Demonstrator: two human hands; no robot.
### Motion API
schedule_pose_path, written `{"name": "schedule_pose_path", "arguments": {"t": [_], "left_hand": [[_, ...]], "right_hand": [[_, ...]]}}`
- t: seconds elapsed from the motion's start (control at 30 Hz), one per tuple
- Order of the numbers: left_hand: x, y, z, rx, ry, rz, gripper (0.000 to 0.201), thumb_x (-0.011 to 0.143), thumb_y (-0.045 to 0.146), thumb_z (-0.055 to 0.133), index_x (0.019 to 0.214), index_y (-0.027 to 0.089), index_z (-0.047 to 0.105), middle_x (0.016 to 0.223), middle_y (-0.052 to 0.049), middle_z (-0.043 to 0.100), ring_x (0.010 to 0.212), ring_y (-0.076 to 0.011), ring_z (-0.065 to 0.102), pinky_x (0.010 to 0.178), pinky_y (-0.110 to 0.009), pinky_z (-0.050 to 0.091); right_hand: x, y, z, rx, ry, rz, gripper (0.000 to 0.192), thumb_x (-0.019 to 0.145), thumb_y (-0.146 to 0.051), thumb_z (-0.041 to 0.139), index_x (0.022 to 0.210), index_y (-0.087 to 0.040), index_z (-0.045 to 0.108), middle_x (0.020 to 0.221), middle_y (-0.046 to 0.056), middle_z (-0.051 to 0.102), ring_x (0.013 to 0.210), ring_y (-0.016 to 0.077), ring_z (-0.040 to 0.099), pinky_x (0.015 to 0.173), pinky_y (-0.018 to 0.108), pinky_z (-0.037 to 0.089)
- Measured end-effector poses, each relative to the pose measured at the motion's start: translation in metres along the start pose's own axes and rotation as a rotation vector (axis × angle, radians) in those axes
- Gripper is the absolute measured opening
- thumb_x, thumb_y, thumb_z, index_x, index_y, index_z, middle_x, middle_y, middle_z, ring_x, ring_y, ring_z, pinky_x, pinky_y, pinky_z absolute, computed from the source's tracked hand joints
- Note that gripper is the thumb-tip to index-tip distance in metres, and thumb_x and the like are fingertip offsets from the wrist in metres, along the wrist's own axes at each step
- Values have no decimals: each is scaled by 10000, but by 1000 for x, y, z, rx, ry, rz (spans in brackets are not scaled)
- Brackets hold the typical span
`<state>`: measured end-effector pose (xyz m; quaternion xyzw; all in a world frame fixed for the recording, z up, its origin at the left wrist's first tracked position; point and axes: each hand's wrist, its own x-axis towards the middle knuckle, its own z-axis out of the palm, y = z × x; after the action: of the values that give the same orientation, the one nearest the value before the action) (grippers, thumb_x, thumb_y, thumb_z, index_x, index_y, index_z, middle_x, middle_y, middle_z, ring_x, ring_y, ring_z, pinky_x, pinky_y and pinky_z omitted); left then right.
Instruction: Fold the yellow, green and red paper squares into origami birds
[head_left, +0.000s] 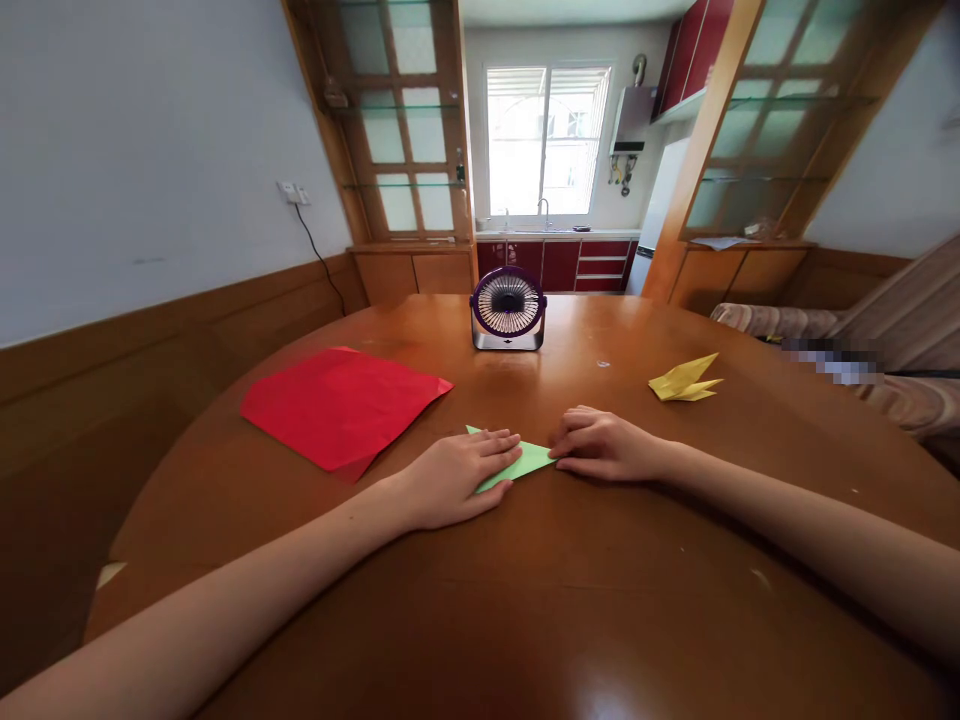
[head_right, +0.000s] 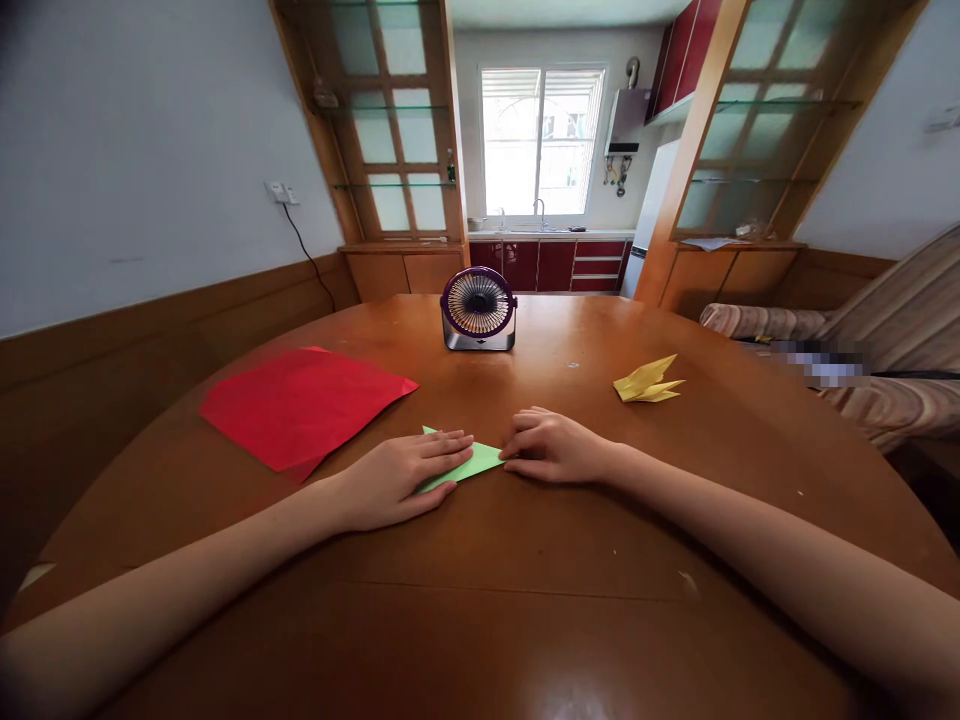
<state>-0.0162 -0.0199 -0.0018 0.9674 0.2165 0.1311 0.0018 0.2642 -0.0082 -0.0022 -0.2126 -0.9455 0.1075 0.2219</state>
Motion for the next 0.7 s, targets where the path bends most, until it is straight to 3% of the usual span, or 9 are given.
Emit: {"name": "schedule_pose_path", "arguments": {"t": [0.17,0.37,0.53,0.7], "left_hand": [[-2,1,-5,35,-9,9,405,928,333,488,1279,151,576,1282,-143,596,1130,-274,611,974,-400,485],[-8,-2,-11,-82,-22,-35,440,874,407,586,1253,183,588,1324,-111,582,1176,-267,589,1021,-386,452],[-11,-12,-10,-267,45,-91,385,820,366,667,1166,200,635,1224,-91,647,1159,-238,601,999,-360,465],[-8,-17,-1,-493,188,-241,207,879,362,607,966,205,711,972,-48,722,961,-197,673,868,-317,513]], "right_hand": [[-3,1,9,-124,83,-65,189,947,-264,527,974,-184,696,906,84,674,826,178,588,789,348,459],[-2,-5,11,-307,102,-58,223,963,-251,461,902,-172,660,833,80,651,754,172,558,740,335,442],[-3,-7,13,-256,106,10,207,949,-245,471,886,-167,651,837,73,636,761,166,555,762,329,447],[-3,-11,13,-111,109,155,169,915,-248,519,854,-167,655,830,67,625,774,170,557,775,337,449]]}}
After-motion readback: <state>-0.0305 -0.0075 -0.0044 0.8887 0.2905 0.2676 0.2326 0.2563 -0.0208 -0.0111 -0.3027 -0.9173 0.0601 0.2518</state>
